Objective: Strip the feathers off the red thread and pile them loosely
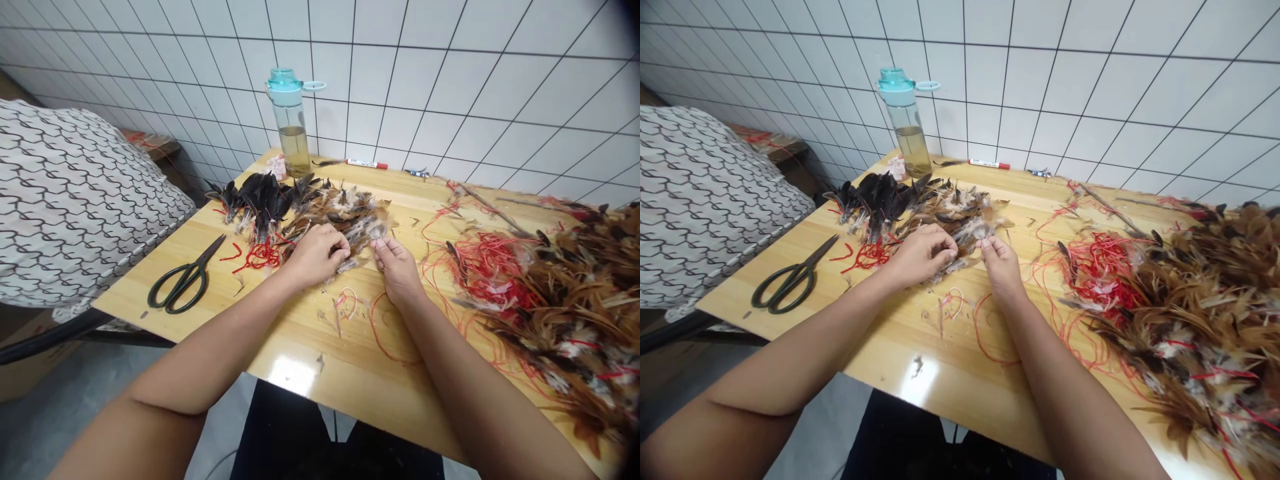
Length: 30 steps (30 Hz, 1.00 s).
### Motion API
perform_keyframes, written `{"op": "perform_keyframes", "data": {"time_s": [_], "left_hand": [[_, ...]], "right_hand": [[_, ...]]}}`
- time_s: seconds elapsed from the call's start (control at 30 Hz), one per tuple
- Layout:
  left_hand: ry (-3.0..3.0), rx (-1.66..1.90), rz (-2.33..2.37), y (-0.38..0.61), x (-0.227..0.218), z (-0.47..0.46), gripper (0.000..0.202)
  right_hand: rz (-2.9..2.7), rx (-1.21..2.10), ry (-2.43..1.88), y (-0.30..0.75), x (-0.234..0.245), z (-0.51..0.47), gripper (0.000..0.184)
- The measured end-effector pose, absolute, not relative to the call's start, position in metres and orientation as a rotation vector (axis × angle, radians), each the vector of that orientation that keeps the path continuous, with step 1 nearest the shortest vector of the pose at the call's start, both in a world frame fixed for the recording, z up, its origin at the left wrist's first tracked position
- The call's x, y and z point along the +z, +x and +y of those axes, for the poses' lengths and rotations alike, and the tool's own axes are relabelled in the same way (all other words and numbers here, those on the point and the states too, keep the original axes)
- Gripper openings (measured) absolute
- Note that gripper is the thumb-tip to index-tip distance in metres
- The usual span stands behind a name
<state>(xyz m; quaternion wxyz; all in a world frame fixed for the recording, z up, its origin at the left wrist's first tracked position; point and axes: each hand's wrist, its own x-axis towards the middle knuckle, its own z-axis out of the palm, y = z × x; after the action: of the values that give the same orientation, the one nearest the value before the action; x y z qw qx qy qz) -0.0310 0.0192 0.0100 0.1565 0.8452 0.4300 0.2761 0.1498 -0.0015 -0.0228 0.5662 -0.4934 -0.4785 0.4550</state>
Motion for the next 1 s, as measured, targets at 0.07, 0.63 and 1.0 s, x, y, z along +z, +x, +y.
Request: {"op": "perform_keyframes", "data": {"time_s": [0.07, 0.63, 1.0], "left_hand": [[2.486, 0.711, 1.204, -0.032, 0.011, 0.017, 0.012], [1.963, 0.935, 1.17, -0.027, 0.016, 0.014, 0.007], [1.46, 0.984, 0.996, -0.014, 0.002, 0.011, 0.016]], "right_hand": [[-1.107, 1.074, -1.163, 0.15, -0.024, -0.001, 0.038], [-1.17, 1.0, -1.22, 0.147, -0.028, -0.004, 0.032], [-1.324, 0.875, -1.255, 0.14, -0.033, -0.005, 0.021]]}}
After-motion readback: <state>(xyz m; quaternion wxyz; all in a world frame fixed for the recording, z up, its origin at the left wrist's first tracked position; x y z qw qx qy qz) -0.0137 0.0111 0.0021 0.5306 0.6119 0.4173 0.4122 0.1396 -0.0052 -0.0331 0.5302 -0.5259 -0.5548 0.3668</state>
